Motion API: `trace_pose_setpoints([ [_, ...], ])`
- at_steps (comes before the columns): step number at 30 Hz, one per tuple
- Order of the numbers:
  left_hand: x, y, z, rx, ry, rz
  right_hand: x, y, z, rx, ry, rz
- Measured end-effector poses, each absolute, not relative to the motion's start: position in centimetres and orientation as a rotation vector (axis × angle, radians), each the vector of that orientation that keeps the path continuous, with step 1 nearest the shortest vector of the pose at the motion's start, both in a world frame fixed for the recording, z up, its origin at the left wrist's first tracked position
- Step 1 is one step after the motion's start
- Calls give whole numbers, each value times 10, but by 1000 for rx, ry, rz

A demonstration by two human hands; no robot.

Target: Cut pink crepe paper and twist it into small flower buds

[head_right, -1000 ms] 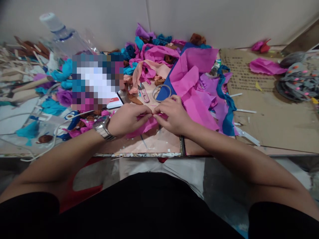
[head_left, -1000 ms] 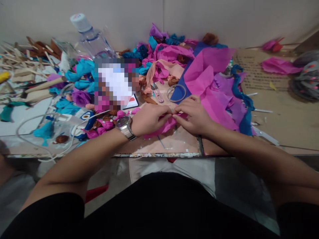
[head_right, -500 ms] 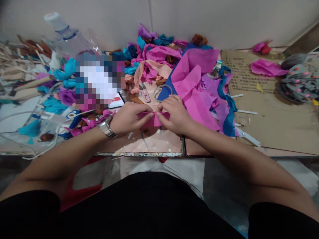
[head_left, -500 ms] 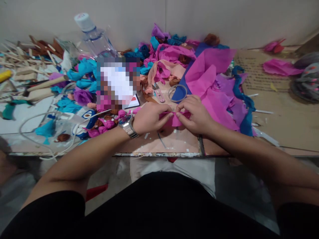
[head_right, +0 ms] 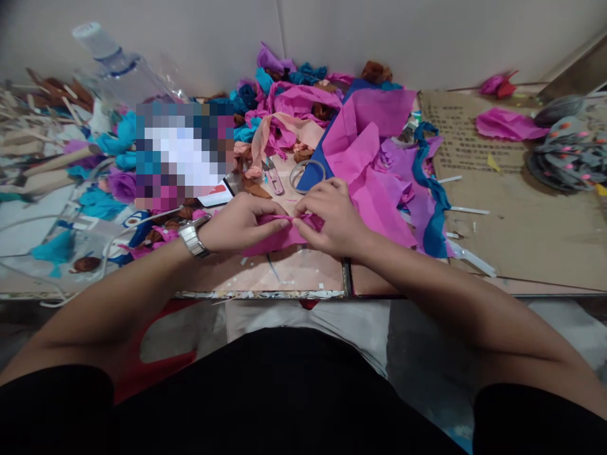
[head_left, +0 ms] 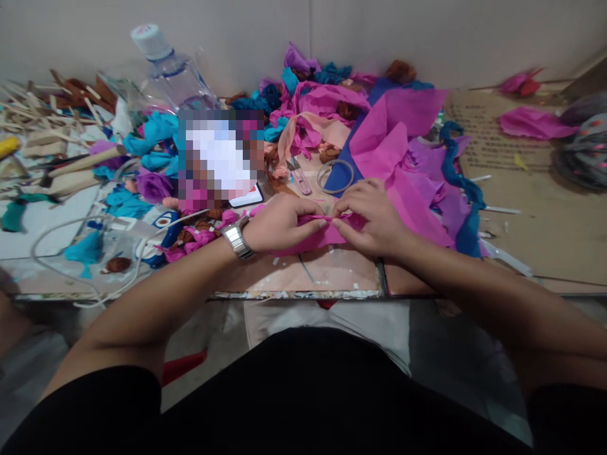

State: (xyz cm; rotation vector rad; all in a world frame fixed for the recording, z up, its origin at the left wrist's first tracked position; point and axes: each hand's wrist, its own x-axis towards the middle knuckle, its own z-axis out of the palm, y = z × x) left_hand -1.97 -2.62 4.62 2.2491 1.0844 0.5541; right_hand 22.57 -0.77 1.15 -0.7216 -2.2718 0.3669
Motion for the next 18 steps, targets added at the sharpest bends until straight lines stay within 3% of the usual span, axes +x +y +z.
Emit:
trace_pose_setpoints([
  [18,-30,-11,46,1843,929,463,229,-10,18,-777,-2327,376],
])
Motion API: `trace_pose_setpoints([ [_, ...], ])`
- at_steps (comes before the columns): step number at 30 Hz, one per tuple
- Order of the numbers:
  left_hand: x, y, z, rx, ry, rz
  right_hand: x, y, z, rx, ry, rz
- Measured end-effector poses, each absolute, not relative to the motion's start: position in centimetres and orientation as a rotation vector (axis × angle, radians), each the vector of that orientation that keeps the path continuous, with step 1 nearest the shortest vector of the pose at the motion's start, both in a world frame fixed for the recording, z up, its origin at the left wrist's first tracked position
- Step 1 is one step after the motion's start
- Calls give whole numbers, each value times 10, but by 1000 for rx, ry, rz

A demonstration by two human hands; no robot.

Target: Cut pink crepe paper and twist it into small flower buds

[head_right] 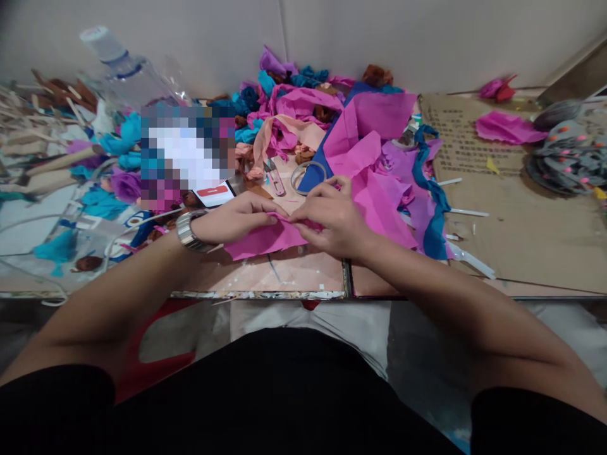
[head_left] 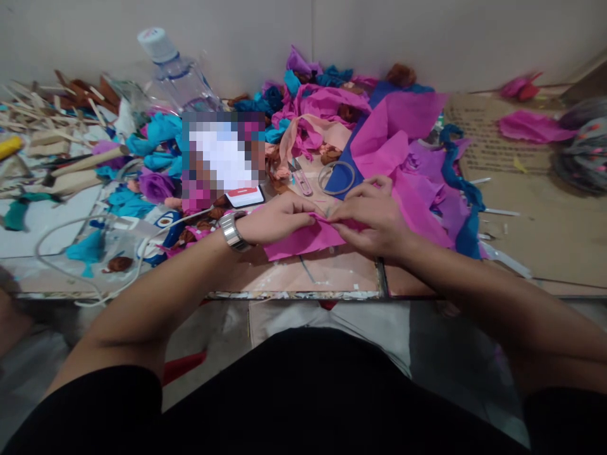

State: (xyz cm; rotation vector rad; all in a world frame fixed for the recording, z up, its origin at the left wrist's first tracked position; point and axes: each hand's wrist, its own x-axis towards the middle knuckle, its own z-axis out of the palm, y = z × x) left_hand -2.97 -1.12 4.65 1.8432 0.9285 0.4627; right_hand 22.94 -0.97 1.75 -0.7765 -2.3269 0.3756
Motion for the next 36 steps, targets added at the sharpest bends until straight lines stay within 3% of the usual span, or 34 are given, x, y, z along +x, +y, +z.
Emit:
trace_pose_setpoints([
  [12,-25,-18,49,2264,959,521,226,-7,10,-749,-2196,309],
  [21,-28,-14,45,2150,1330,1102,230,-3,13,-883,-2078,325],
  [29,-31,-5,37,2063,1305,1444,232,-5,16,-903,-2070,388],
  [36,-29,-13,42,2378,1179,1240,231,-5,14,-908,-2133,384],
])
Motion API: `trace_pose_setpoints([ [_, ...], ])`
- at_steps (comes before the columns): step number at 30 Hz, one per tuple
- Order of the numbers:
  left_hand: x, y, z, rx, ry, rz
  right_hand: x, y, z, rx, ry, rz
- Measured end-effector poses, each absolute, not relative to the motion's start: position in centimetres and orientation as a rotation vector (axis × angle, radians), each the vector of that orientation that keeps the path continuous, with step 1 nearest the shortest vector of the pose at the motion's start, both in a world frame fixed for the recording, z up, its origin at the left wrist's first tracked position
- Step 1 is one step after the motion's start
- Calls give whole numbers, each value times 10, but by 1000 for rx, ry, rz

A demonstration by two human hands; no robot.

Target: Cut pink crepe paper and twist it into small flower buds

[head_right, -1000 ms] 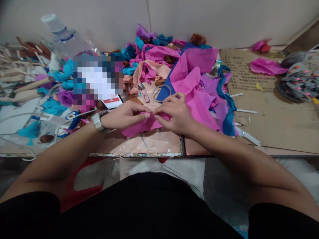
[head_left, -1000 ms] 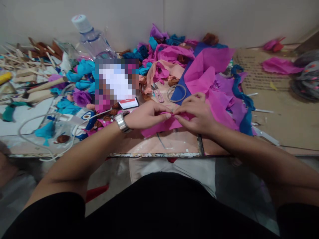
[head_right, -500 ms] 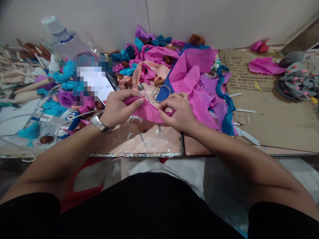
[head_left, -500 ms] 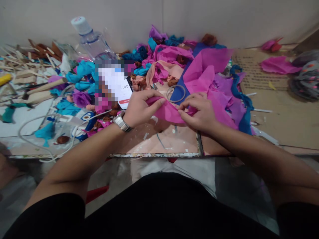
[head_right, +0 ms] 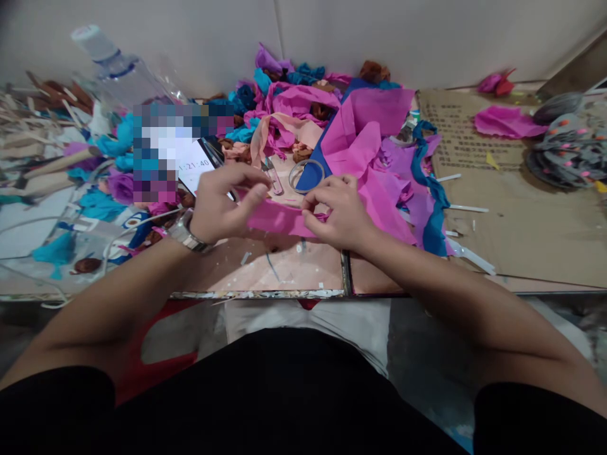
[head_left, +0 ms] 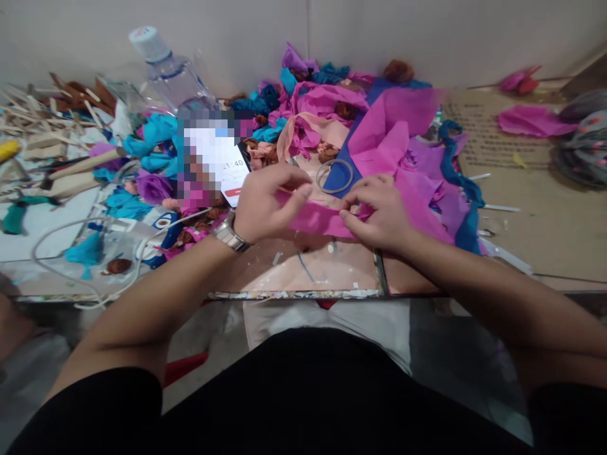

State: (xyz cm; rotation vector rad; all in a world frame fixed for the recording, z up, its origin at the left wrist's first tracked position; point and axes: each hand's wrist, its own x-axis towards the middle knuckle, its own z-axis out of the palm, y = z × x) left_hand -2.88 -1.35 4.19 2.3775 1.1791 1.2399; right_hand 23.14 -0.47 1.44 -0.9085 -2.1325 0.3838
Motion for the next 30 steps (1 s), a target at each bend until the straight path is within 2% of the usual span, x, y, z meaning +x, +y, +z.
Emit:
trace_pose_setpoints([
  [7,-27,-21,31,2820,1111,695,230,-6,12,-836,-2232,389],
  [11,-26,-21,31,2789,1166,643,229,-5,10,-848,-2248,396],
  [22,-31,-11,41,2382,1299,832,233,-3,13,-911,-2261,456],
  [27,-29,-15,49,2364,985,534,232,-4,12,-818,-2329,478],
  [30,-28,-18,50,2394,957,354,232,-6,11,-767,-2370,481],
])
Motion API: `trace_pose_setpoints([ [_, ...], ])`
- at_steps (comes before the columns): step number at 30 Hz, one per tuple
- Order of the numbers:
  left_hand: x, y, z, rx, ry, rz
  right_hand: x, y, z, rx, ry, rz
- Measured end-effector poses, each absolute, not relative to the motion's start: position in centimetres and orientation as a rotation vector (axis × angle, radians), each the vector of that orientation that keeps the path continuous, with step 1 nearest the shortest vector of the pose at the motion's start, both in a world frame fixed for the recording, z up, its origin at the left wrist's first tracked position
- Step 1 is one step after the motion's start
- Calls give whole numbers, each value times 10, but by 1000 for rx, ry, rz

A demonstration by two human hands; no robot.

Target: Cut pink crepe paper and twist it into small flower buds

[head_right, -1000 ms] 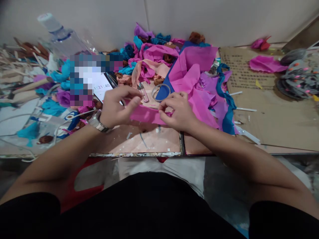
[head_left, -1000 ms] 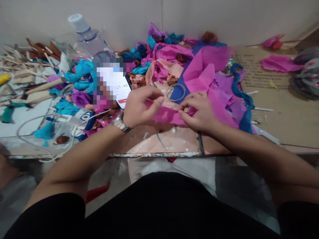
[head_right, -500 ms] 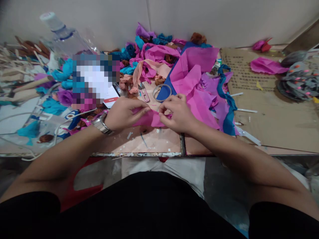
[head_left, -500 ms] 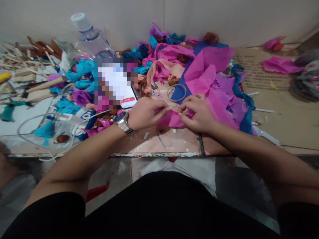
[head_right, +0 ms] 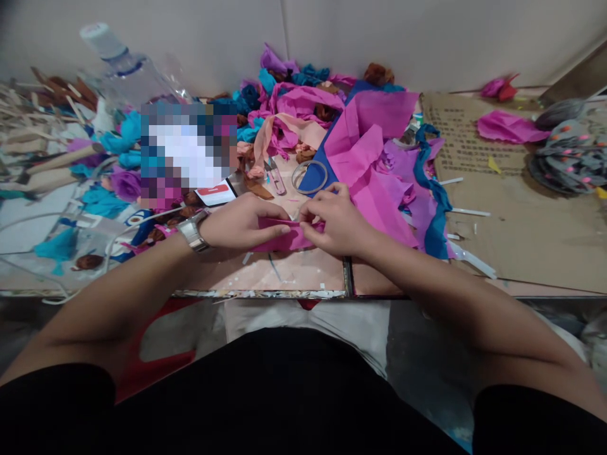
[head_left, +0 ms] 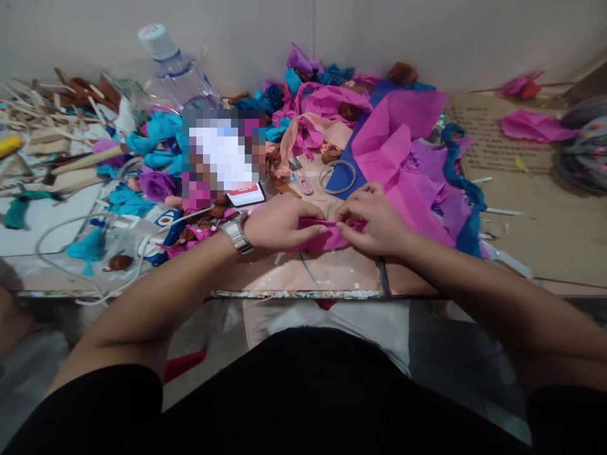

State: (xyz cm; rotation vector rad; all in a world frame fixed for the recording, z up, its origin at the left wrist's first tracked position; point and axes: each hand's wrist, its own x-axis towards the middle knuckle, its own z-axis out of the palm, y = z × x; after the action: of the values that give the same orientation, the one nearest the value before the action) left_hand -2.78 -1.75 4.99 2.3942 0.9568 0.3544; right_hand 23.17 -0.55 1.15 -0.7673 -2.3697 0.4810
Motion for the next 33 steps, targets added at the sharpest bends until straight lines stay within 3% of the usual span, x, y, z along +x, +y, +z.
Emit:
trace_pose_setpoints([
  [12,-28,-12,47,2129,929,228,231,-8,13,-715,-2388,468],
  [33,-25,-14,36,1821,963,368,228,-10,14,-707,-2382,369],
])
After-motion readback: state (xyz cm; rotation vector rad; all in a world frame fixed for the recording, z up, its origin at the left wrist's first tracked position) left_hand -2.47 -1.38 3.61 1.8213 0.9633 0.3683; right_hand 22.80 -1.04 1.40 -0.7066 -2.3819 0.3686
